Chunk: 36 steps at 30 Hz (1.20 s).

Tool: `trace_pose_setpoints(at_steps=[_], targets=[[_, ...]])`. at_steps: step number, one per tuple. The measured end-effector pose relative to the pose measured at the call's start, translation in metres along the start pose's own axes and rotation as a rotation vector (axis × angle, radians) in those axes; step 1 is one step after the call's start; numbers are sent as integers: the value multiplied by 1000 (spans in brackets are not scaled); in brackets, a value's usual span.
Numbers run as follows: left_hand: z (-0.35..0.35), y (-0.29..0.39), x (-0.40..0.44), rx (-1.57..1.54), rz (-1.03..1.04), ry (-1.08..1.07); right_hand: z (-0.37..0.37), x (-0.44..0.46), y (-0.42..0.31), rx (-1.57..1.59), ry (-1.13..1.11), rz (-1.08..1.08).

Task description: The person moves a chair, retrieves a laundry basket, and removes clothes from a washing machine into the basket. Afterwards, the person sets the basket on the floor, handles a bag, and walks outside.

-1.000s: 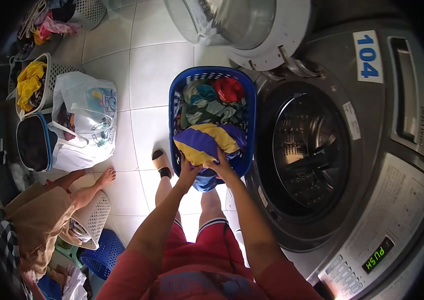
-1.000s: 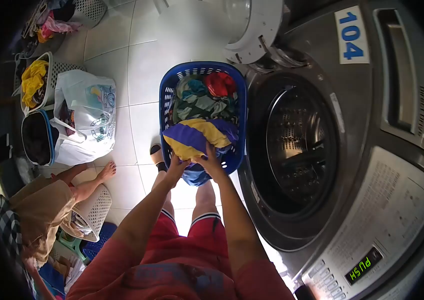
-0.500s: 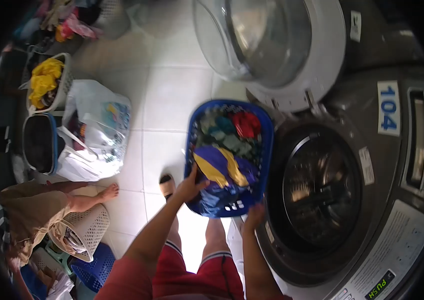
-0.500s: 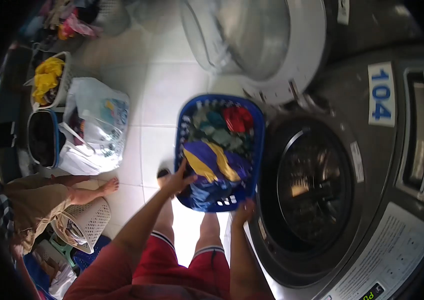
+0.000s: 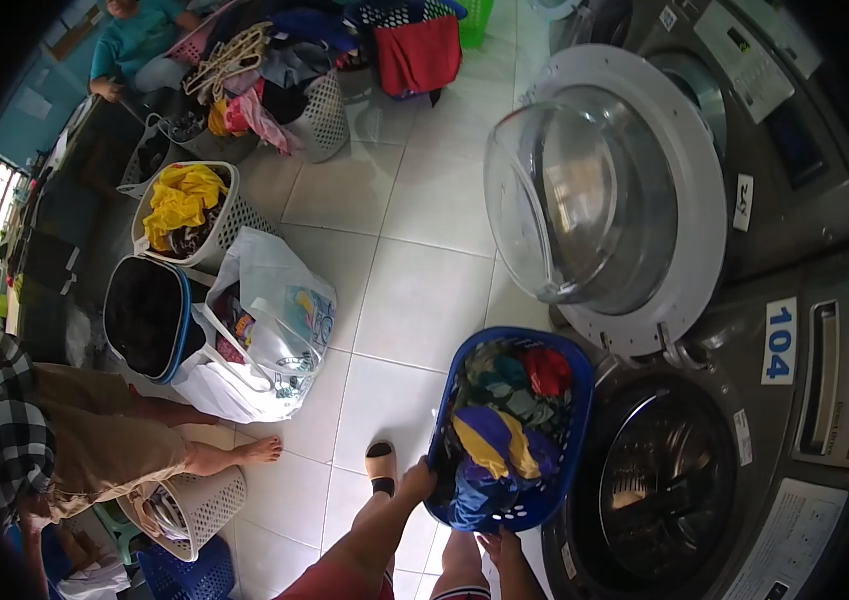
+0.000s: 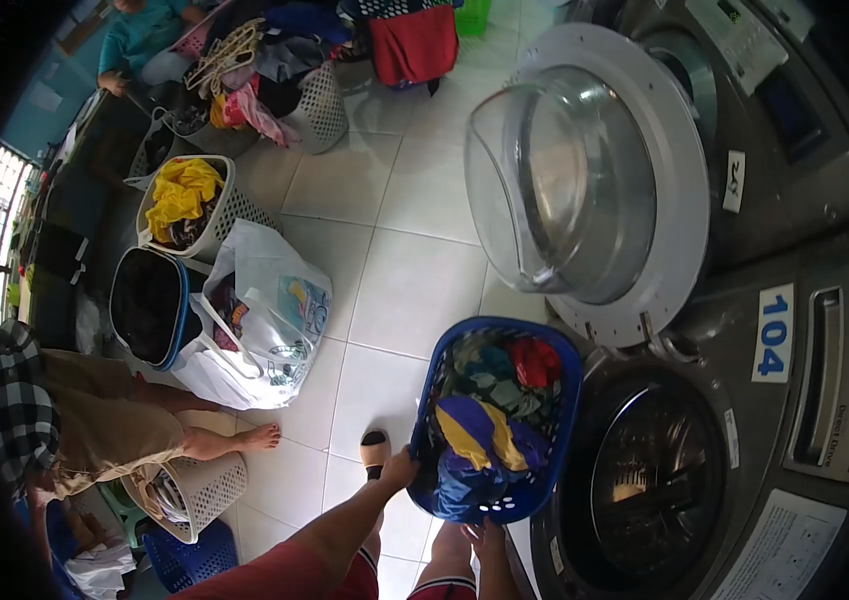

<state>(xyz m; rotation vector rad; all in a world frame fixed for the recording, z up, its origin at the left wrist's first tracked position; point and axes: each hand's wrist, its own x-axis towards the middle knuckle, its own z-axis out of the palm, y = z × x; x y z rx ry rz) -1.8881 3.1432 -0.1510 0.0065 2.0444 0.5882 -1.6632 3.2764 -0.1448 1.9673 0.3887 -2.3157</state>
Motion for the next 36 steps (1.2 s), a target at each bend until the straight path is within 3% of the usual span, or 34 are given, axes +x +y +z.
trace_pose_setpoints(at_steps=[4,6,9,13,15,17,21,23,25,26,27,29,31,32,33,36], targets=[[18,-32,-16,-131,-60,5,4,-18,3,-121,50,-32],[30,-56,-26,-236,-69,44,0,-20,5,-185,182,43],[-92,21,-100,-106,-283,-83,-2,-19,8,-249,107,-3],[-49,-51,-81,-122,-200,109,3,-20,13,-369,-50,-48],[-25,-82,-67,-228,-342,98,3,-17,16,-424,-126,-42],[58,-124,-30,-465,-122,167,1,-12,19,-469,-184,-26],[13,-82,-51,-420,-334,24,-1,7,23,-487,-274,-52],[5,-76,-55,-391,-355,28,-50,50,18,-125,-857,301],[17,-80,-52,-391,-348,86,-30,21,18,-491,-315,71],[17,-80,-52,-398,-353,85,-22,13,22,-619,-160,-50],[18,-82,-52,-391,-355,78,-12,7,22,-592,-4,-11],[22,-83,-51,-378,-340,82,-3,-4,24,-677,41,-22],[30,-92,-46,-355,-325,87,-8,0,33,-540,-18,-113],[37,-98,-42,-343,-319,78,14,-18,37,-593,147,-129],[29,-94,-46,-370,-316,56,14,-19,37,-551,192,-65],[24,-93,-50,-343,-288,82,5,1,47,-495,222,-140]])
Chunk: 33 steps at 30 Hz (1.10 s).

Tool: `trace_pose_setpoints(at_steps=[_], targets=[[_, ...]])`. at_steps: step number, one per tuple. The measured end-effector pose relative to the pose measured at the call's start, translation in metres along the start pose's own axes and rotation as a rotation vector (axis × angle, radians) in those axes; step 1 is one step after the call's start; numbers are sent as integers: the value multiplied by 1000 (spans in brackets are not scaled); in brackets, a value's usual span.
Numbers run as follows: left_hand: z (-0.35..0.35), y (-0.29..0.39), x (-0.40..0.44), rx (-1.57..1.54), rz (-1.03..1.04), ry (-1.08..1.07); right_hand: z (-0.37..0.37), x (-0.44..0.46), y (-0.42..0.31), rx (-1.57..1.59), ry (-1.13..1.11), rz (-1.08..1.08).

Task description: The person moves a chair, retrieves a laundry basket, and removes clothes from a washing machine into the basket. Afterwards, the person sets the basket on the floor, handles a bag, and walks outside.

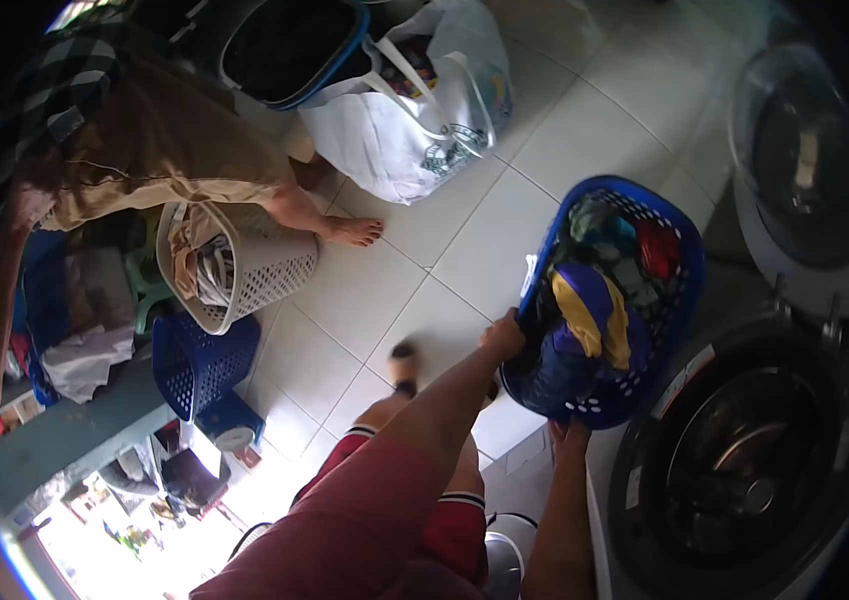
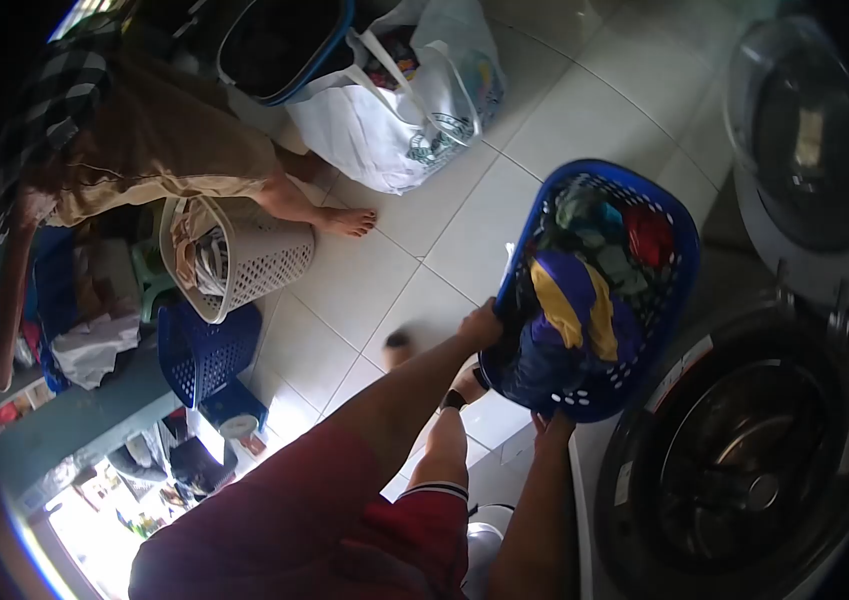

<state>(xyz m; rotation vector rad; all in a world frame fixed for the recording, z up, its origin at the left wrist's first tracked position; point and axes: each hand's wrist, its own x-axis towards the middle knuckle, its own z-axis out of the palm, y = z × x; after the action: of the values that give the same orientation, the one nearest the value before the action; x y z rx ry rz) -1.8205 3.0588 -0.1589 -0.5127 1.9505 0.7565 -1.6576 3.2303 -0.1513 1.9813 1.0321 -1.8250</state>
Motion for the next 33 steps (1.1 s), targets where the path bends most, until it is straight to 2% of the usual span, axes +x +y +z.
trace_pose_setpoints(at_steps=[1,3,5,6,12,14,15,16,17,19,22,26,29,31,32,33], targets=[[3,-4,4,15,17,-1,2,1,3,7,-18,-47],[-3,-3,-3,33,54,-24,2,4,7,-63,84,-10],[-3,-9,-1,42,112,-18,6,-4,10,-222,182,-57],[-5,-11,-1,23,107,-18,6,-4,12,-204,194,-81],[-17,-46,-4,-1,138,-35,-4,-16,52,-246,-25,-176],[-26,-58,-13,73,135,2,-15,-13,71,-6,-319,-148],[-29,-67,-13,106,146,26,-16,-25,73,-43,-327,-108],[-39,-76,-17,123,139,25,-6,-49,71,-90,-107,-123],[-48,-84,-22,142,135,23,-10,-51,74,-195,43,-266],[-96,-170,-42,136,124,20,11,-90,127,-327,181,-387],[-133,-238,-59,136,98,53,40,-101,134,-561,-39,-497],[-172,-331,-84,114,40,152,103,-115,154,-836,12,-330],[-193,-412,-106,93,-34,241,115,-104,222,-1102,-77,-447],[-204,-461,-120,89,-155,341,132,-137,271,-1117,-93,-465],[-213,-480,-132,48,-203,354,130,-148,294,-973,-110,-451],[-225,-501,-144,20,-253,380,126,-134,317,-980,-204,-333]])
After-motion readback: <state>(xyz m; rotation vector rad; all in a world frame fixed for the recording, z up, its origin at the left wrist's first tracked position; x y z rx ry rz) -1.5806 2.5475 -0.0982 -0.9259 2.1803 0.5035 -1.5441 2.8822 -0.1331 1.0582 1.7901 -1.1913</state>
